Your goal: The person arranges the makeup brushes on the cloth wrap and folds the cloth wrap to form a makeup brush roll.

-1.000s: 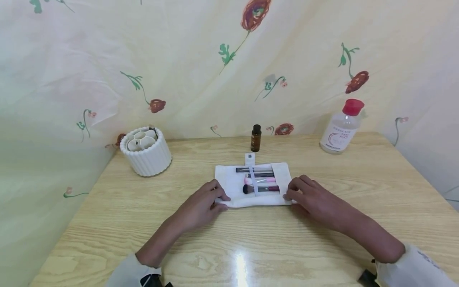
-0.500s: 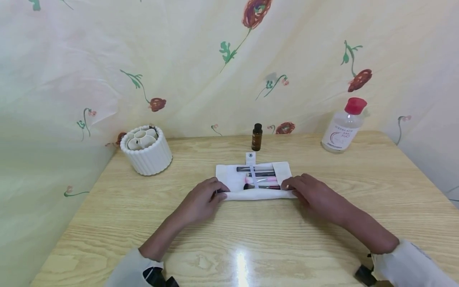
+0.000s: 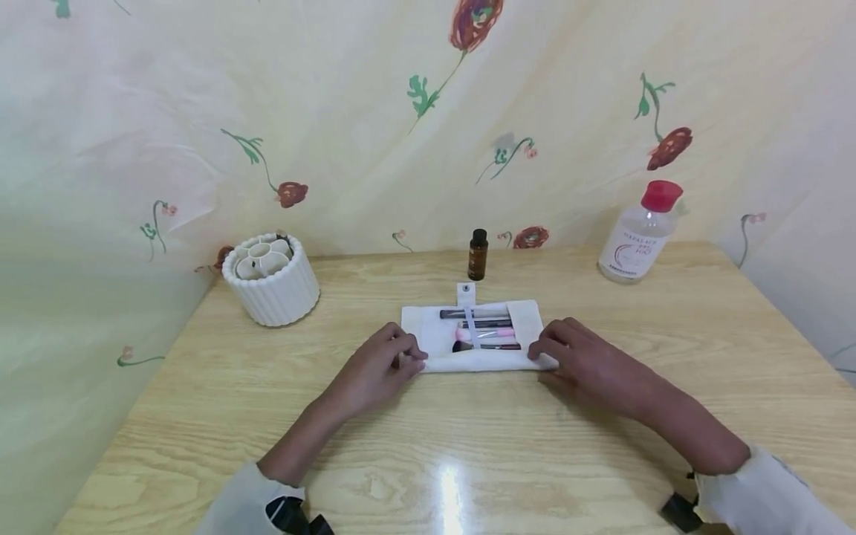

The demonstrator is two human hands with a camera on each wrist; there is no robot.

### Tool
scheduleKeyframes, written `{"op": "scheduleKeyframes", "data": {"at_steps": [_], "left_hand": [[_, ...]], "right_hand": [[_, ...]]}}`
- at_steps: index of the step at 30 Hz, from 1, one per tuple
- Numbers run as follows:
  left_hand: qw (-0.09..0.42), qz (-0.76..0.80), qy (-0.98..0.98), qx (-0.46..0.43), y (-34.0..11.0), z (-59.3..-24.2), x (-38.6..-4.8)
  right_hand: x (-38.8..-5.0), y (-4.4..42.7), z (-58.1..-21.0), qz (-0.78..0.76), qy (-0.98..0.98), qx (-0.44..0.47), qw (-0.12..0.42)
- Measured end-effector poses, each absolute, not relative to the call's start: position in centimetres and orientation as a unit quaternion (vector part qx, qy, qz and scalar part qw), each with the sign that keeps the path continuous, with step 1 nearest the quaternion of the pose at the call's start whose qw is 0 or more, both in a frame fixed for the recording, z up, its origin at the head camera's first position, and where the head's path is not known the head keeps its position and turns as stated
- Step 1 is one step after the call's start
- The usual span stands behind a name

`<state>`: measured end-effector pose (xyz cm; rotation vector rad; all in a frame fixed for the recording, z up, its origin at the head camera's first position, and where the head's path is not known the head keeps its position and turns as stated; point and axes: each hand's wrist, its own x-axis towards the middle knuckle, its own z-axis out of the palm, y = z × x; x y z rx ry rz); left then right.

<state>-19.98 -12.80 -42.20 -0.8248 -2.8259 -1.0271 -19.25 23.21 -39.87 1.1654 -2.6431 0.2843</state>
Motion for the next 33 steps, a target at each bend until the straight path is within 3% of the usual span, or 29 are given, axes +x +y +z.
{"op": "scheduleKeyframes", "data": {"at_steps": [10, 19, 33], "left_hand": [[0.025, -0.315, -0.909, -0.272, -12.9, -42.1, -19.9], [0.039, -0.281, -0.918, -0.278, -13.0, -42.3, -20.0], [0.067, -0.333, -0.897, -0.283, -13.0, -43.2, -20.9]], "right_hand": [[-19.6, 23.3, -40.5, 0.112, -0.897, 0.405, 0.14], [-20.4, 23.4, -40.7, 0.193, -0.921, 0.33, 0.074], [-22.3, 22.8, -40.5, 0.252, -0.912, 0.322, 0.042]]}}
